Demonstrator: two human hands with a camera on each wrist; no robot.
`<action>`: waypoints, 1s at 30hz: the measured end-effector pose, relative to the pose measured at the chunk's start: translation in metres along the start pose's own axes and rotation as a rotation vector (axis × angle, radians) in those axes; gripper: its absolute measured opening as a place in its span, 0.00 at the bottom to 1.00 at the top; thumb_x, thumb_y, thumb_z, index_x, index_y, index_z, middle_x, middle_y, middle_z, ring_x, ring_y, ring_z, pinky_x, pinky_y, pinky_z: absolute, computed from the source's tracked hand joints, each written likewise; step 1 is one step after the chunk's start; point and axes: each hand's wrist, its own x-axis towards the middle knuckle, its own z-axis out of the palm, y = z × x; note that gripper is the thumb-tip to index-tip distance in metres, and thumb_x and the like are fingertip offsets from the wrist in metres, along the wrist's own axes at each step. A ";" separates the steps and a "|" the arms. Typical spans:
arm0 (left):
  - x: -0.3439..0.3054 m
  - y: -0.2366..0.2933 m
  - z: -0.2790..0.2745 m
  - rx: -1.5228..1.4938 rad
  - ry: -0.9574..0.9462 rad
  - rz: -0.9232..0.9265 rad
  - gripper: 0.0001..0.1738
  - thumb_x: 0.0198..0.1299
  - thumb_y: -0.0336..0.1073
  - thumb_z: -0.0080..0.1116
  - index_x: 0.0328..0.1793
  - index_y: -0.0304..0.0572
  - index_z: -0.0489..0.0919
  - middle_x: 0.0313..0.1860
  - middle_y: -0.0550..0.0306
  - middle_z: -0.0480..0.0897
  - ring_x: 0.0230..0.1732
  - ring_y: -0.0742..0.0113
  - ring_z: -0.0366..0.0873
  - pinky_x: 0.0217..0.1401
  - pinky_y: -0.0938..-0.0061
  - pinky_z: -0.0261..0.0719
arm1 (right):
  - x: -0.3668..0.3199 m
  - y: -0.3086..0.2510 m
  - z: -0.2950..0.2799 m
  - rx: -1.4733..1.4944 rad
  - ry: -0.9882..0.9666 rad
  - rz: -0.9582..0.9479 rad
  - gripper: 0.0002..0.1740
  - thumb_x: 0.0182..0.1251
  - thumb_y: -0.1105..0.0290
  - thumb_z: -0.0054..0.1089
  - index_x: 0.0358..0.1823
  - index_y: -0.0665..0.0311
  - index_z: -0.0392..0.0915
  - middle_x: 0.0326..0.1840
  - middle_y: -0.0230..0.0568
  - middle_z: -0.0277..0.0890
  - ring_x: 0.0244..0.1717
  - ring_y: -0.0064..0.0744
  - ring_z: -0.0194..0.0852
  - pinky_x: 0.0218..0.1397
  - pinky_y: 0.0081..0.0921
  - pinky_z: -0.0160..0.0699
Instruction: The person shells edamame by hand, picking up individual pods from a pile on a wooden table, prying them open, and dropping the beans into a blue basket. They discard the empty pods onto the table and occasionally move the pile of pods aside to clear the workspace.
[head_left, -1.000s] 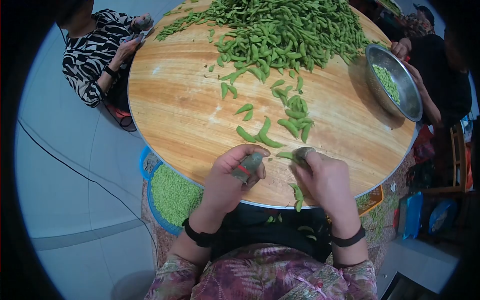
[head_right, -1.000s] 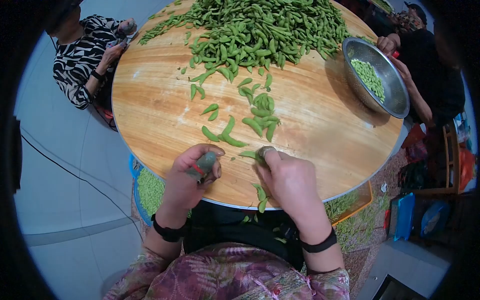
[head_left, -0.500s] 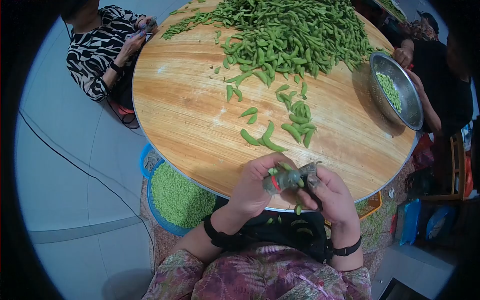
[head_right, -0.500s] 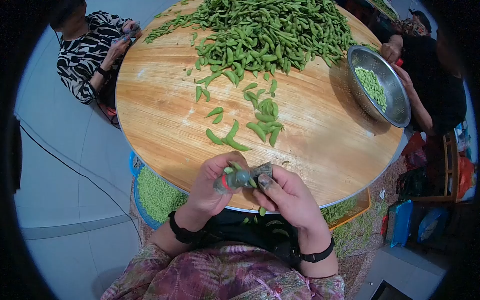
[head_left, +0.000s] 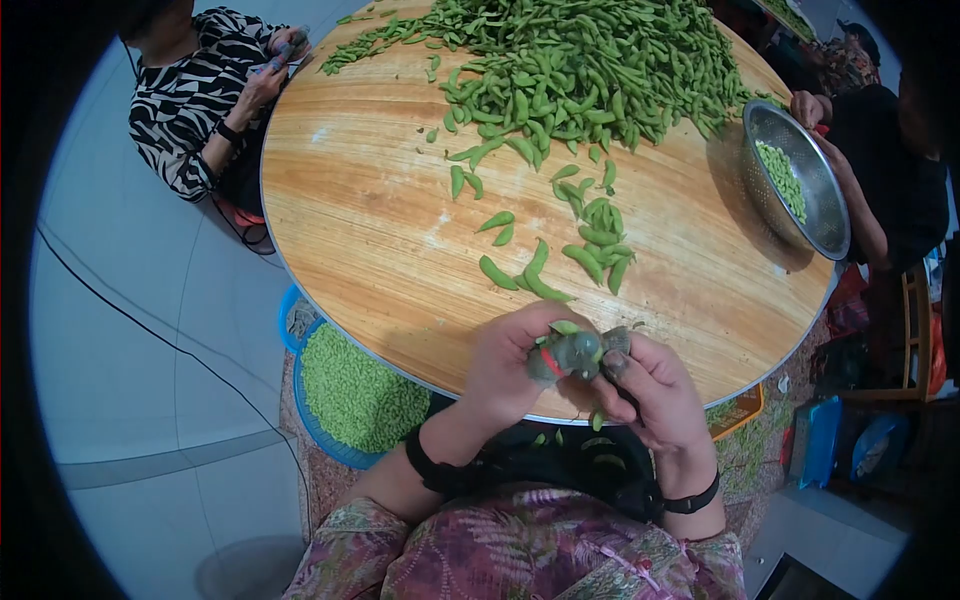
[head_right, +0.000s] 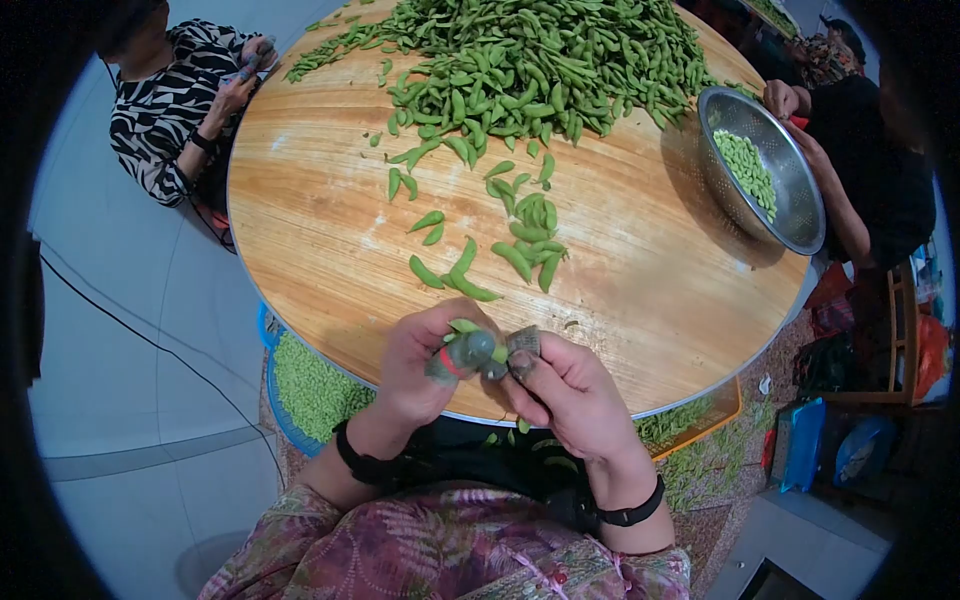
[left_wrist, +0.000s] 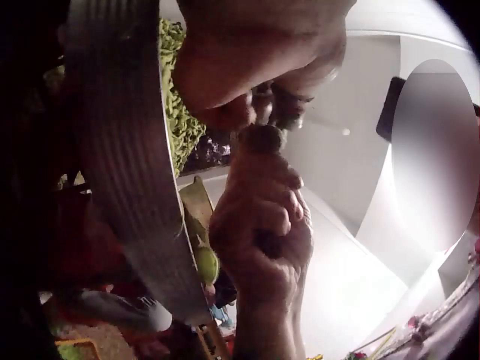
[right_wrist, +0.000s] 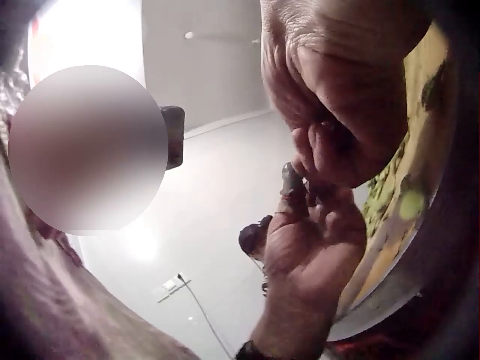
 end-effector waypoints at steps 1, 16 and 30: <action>0.001 -0.001 -0.004 -0.152 -0.159 -0.048 0.06 0.53 0.25 0.57 0.37 0.37 0.76 0.33 0.63 0.75 0.36 0.77 0.72 0.41 0.79 0.70 | -0.001 0.000 0.001 0.000 0.000 -0.001 0.11 0.71 0.70 0.40 0.36 0.68 0.70 0.19 0.28 0.65 0.15 0.12 0.54 0.18 0.10 0.51; 0.002 0.001 -0.002 0.034 0.024 -0.175 0.20 0.50 0.24 0.63 0.50 0.37 0.72 0.34 0.65 0.73 0.37 0.83 0.69 0.38 0.86 0.68 | 0.003 0.007 0.003 -0.026 0.174 -0.014 0.08 0.68 0.70 0.47 0.33 0.67 0.72 0.17 0.27 0.66 0.14 0.11 0.54 0.16 0.11 0.49; -0.001 0.016 0.003 0.465 -0.030 -0.152 0.26 0.51 0.25 0.60 0.57 0.34 0.65 0.32 0.64 0.72 0.34 0.80 0.68 0.39 0.84 0.68 | 0.011 0.000 0.000 -0.450 0.264 -0.193 0.07 0.62 0.73 0.56 0.39 0.69 0.75 0.21 0.25 0.70 0.20 0.09 0.61 0.20 0.10 0.59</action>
